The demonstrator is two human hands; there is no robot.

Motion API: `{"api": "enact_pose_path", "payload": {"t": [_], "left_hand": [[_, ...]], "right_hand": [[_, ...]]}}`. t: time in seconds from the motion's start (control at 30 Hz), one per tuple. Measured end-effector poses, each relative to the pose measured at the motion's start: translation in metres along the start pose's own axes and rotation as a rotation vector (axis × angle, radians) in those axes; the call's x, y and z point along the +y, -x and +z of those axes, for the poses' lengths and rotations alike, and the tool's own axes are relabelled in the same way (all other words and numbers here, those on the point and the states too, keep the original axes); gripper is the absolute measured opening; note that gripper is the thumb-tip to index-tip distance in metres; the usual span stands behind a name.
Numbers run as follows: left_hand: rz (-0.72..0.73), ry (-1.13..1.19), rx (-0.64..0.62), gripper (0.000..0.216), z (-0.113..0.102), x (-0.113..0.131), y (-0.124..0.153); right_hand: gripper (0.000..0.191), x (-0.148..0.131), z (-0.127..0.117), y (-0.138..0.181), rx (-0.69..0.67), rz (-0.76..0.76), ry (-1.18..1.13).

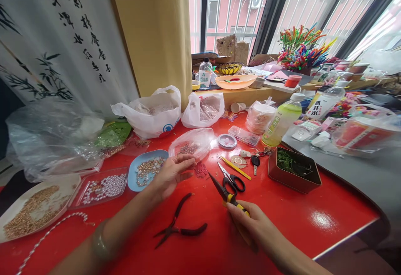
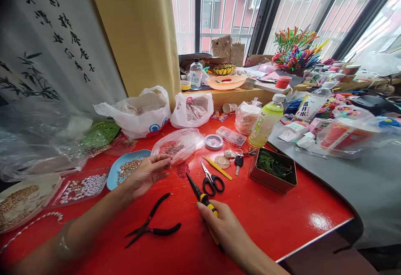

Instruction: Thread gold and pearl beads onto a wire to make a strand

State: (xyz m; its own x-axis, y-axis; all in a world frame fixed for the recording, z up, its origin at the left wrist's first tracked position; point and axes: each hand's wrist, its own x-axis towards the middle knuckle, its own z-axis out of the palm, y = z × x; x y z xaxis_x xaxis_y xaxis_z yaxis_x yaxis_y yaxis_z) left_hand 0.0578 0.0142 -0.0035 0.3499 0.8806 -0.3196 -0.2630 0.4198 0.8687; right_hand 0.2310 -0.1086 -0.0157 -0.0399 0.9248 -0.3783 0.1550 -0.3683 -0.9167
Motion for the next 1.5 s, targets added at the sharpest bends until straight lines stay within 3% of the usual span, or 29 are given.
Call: {"api": "enact_pose_path", "payload": {"t": [0.27, 0.33, 0.37, 0.5, 0.6, 0.77, 0.9, 1.0, 1.07, 1.13, 1.2, 1.3, 1.37, 1.5], "left_hand": [[0.210, 0.212, 0.144, 0.010, -0.015, 0.009, -0.009], [0.219, 0.178, 0.146, 0.007, -0.022, 0.017, -0.007], [0.218, 0.143, 0.146, 0.007, -0.025, 0.021, -0.005], [0.224, -0.001, 0.156, 0.015, -0.031, 0.032, 0.004], [0.252, -0.089, 0.155, 0.020, -0.032, 0.041, 0.010], [0.317, -0.222, 0.141, 0.020, -0.037, 0.058, 0.020], [0.330, -0.308, 0.096, 0.018, -0.040, 0.067, 0.029], [0.322, -0.374, 0.016, 0.016, -0.039, 0.071, 0.036], [0.309, -0.399, -0.038, 0.015, -0.040, 0.071, 0.039], [0.301, -0.442, -0.068, 0.016, -0.042, 0.071, 0.041], [0.292, -0.513, -0.072, 0.017, -0.047, 0.069, 0.042], [0.249, -0.623, -0.050, 0.019, -0.059, 0.066, 0.042], [0.215, -0.678, -0.035, 0.020, -0.067, 0.063, 0.040], [0.191, -0.747, -0.014, 0.017, -0.080, 0.057, 0.034]], "right_hand": [[0.043, 0.000, -0.016, 0.003, -0.103, 0.127, -0.350], [0.045, 0.000, -0.029, 0.002, -0.078, 0.079, -0.189], [0.044, 0.000, -0.036, 0.001, -0.035, 0.021, -0.001], [0.029, 0.004, -0.058, -0.013, 0.362, -0.185, 0.853], [0.027, 0.012, -0.066, -0.028, 0.485, -0.277, 1.204], [0.026, 0.012, -0.070, -0.040, 0.537, -0.434, 1.393], [0.028, -0.024, -0.058, -0.038, 0.612, -0.573, 1.266], [0.022, -0.060, -0.032, -0.048, 0.414, -0.738, 0.880], [0.040, -0.080, -0.010, -0.060, 0.306, -0.853, 0.705], [0.039, -0.092, 0.010, -0.073, 0.206, -0.931, 0.568], [0.019, -0.097, 0.024, -0.083, -0.032, -0.885, 0.429], [0.023, -0.094, 0.029, -0.092, -0.336, -0.715, 0.258], [0.029, -0.088, 0.025, -0.096, -0.400, -0.631, 0.226], [0.030, -0.081, 0.014, -0.105, -0.365, -0.552, 0.282]]}}
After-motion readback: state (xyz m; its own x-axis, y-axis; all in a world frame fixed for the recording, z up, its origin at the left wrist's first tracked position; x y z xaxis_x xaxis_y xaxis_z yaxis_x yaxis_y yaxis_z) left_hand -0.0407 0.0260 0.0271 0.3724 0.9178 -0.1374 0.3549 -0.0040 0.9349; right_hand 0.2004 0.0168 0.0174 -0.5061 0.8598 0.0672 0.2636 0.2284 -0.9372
